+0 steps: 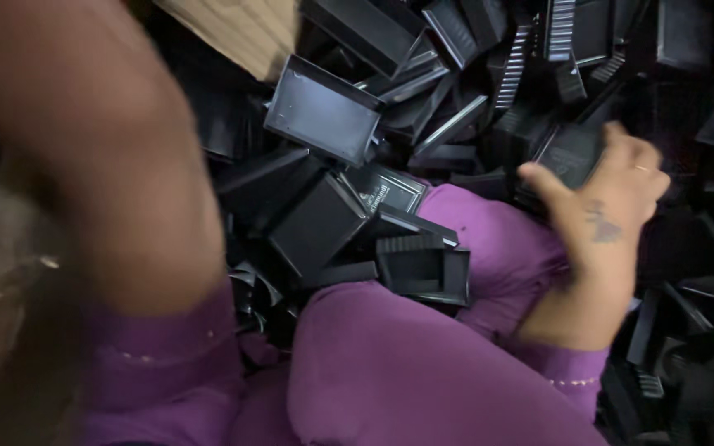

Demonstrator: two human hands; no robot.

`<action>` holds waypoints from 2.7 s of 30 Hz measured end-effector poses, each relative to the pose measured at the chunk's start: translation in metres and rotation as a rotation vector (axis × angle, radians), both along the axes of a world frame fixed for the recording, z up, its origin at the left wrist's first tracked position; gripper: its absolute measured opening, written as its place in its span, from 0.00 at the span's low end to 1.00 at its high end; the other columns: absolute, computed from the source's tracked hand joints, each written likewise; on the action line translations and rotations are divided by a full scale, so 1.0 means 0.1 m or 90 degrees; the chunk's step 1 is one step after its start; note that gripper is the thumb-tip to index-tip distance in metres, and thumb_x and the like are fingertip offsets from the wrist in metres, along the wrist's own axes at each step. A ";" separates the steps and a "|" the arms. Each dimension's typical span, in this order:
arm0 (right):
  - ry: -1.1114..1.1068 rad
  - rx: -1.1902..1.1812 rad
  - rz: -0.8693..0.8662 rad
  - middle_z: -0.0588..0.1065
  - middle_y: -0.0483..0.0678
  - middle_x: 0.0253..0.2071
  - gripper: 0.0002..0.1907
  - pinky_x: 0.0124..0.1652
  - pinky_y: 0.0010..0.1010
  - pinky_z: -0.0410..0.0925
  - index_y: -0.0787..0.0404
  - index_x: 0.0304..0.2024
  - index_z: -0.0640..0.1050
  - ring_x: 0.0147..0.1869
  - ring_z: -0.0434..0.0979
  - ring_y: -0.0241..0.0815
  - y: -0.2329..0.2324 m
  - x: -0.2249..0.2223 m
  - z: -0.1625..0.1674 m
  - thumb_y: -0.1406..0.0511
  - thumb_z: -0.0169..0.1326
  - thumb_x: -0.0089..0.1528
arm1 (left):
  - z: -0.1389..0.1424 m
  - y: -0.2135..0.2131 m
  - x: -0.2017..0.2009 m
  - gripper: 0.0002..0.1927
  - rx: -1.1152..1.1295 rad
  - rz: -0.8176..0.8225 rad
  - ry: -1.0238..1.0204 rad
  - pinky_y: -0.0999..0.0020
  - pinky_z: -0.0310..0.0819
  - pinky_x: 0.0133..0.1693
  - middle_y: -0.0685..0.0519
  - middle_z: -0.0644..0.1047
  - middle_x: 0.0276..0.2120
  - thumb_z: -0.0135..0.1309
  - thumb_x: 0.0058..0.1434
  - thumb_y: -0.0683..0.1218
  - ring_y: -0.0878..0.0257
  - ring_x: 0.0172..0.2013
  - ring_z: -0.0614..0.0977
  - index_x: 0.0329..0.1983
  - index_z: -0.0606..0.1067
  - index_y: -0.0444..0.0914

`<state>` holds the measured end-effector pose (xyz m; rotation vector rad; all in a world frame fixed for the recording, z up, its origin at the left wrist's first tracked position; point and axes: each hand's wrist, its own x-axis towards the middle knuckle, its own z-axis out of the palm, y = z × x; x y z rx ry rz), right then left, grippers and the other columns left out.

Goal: The person sits cross-legged on the floor and repeatedly picks up small black plastic trays from a large pile. They inspect each tray by turning it over in their hands and then place it into a cardboard box to the left. The process continues throughout the clip.

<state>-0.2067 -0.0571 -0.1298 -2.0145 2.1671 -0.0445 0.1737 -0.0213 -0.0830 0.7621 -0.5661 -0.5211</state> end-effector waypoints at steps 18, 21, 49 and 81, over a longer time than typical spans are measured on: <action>-0.700 -0.075 0.102 0.70 0.53 0.65 0.47 0.62 0.37 0.68 0.69 0.66 0.70 0.67 0.73 0.47 0.31 0.63 0.66 0.64 0.73 0.46 | -0.23 -0.10 -1.20 0.41 0.242 -0.440 -0.211 0.63 0.70 0.57 0.47 0.72 0.56 0.59 0.61 0.54 0.59 0.55 0.77 0.71 0.56 0.35; -1.122 0.056 0.155 0.65 0.46 0.65 0.46 0.71 0.32 0.61 0.67 0.70 0.65 0.73 0.68 0.40 0.48 0.82 0.63 0.66 0.72 0.53 | -0.41 -0.15 -1.28 0.43 0.142 -0.508 -0.151 0.60 0.68 0.60 0.41 0.72 0.60 0.59 0.62 0.57 0.55 0.58 0.76 0.72 0.57 0.32; -1.142 0.204 -0.043 0.76 0.49 0.43 0.22 0.47 0.30 0.68 0.66 0.51 0.77 0.47 0.76 0.40 0.79 0.15 0.46 0.57 0.60 0.63 | 0.31 -0.55 -1.73 0.40 0.412 -0.372 -0.445 0.54 0.69 0.62 0.37 0.67 0.64 0.60 0.68 0.51 0.49 0.62 0.74 0.71 0.50 0.33; -0.239 -0.165 0.043 0.75 0.51 0.38 0.26 0.47 0.46 0.64 0.63 0.36 0.76 0.47 0.75 0.53 -0.17 0.14 -0.33 0.52 0.72 0.49 | -0.47 -0.21 -1.47 0.21 0.420 -0.517 -0.442 0.69 0.78 0.47 0.50 0.82 0.46 0.63 0.60 0.48 0.64 0.45 0.84 0.54 0.75 0.35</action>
